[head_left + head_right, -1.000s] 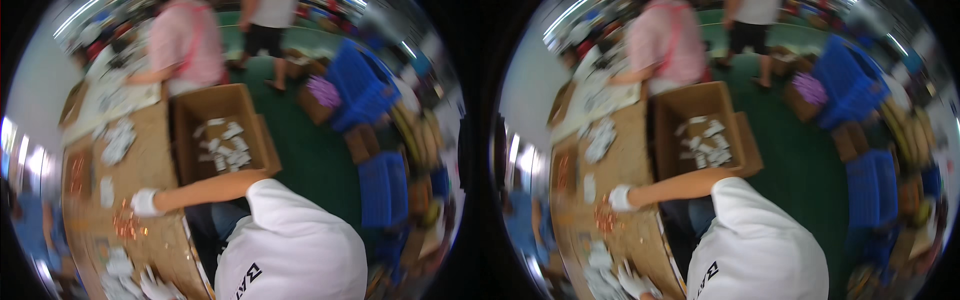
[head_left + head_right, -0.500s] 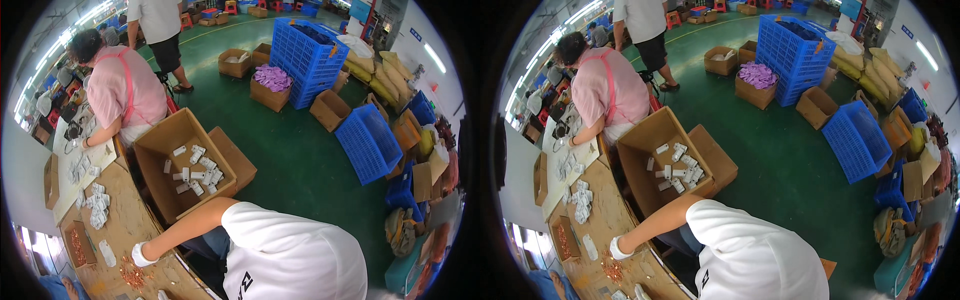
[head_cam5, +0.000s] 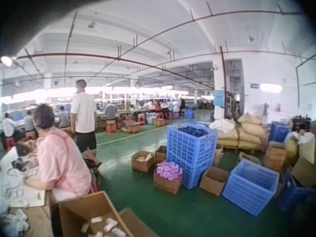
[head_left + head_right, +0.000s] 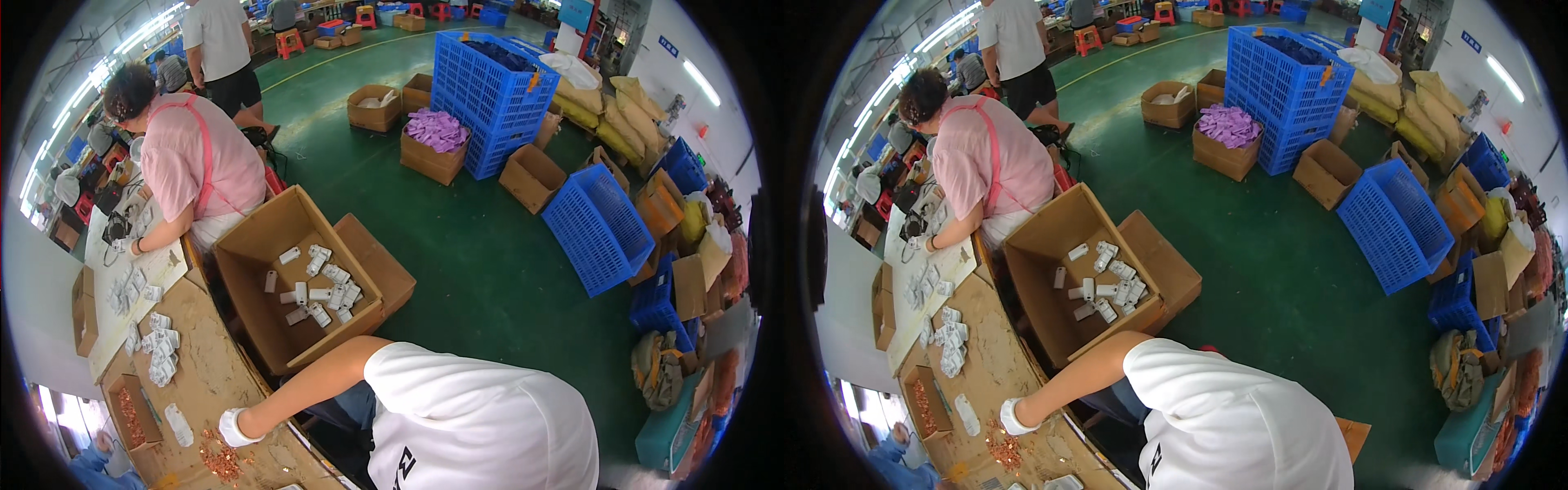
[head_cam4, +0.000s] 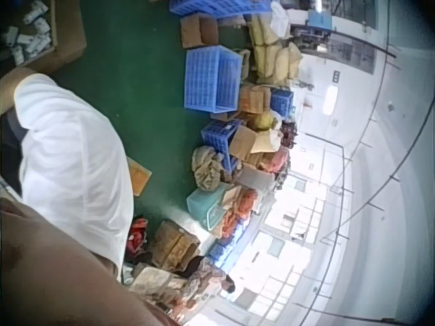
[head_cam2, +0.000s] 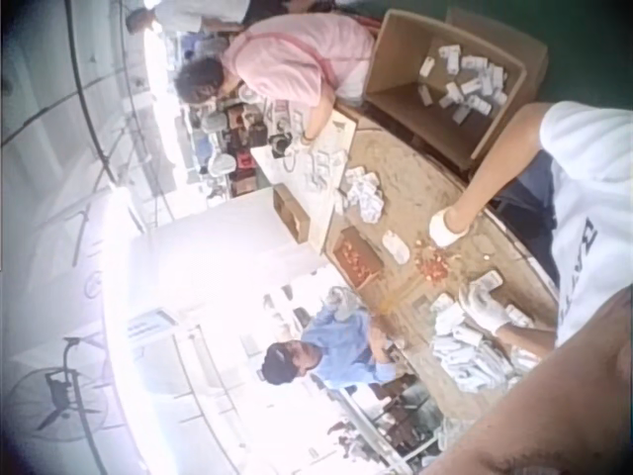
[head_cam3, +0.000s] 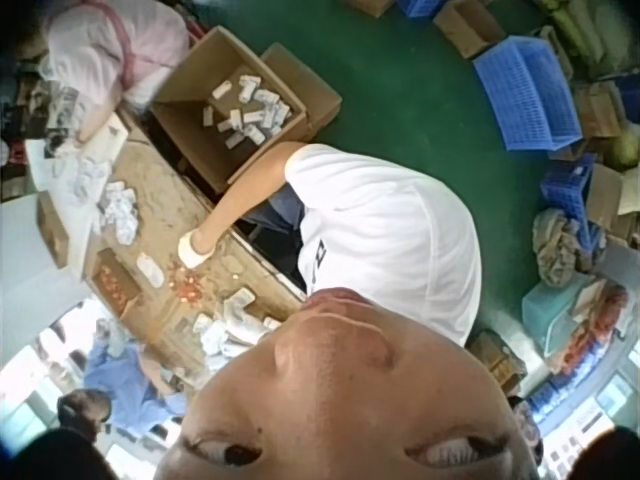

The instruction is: The person picks up a white plastic housing, inserts small copper contacts into it by hand, and places the assembled unit into a cardboard box.

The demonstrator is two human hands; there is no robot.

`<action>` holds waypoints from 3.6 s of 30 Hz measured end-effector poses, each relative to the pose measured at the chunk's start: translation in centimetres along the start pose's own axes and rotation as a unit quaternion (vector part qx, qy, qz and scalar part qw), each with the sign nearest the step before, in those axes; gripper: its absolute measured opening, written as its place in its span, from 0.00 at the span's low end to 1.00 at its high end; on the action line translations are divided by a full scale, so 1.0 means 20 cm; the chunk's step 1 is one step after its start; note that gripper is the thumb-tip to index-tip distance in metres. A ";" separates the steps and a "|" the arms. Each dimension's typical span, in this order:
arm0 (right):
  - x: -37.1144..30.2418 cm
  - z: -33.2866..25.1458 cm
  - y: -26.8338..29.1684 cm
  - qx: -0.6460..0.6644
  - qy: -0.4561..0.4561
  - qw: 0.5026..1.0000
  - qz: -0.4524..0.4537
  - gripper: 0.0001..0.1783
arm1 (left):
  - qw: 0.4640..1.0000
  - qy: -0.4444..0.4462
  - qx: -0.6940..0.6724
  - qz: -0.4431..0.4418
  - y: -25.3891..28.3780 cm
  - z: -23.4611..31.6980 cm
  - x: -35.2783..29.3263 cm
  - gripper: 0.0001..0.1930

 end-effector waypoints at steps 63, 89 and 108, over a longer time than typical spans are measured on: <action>-0.33 -0.42 0.29 0.349 -0.131 0.875 0.309 0.07 | 0.944 0.206 -0.023 0.258 0.09 0.39 0.01 0.15; -0.35 -0.40 0.08 0.651 -0.199 0.729 0.067 0.16 | 0.957 0.214 -0.067 0.183 0.02 0.30 -0.11 0.33; -0.33 -0.37 0.41 0.424 -0.143 0.884 0.136 0.08 | 0.933 0.216 -0.079 0.278 0.12 0.30 -0.07 0.11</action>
Point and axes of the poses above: each hand's wrist, its own x-axis towards the middle knuckle, its own y-axis out of the back of the hand, z = x × y, the point moved 9 cm from there along x, towards the middle knuckle, and after that the axes turned 9 degrees about z, right-handed, at the moved point
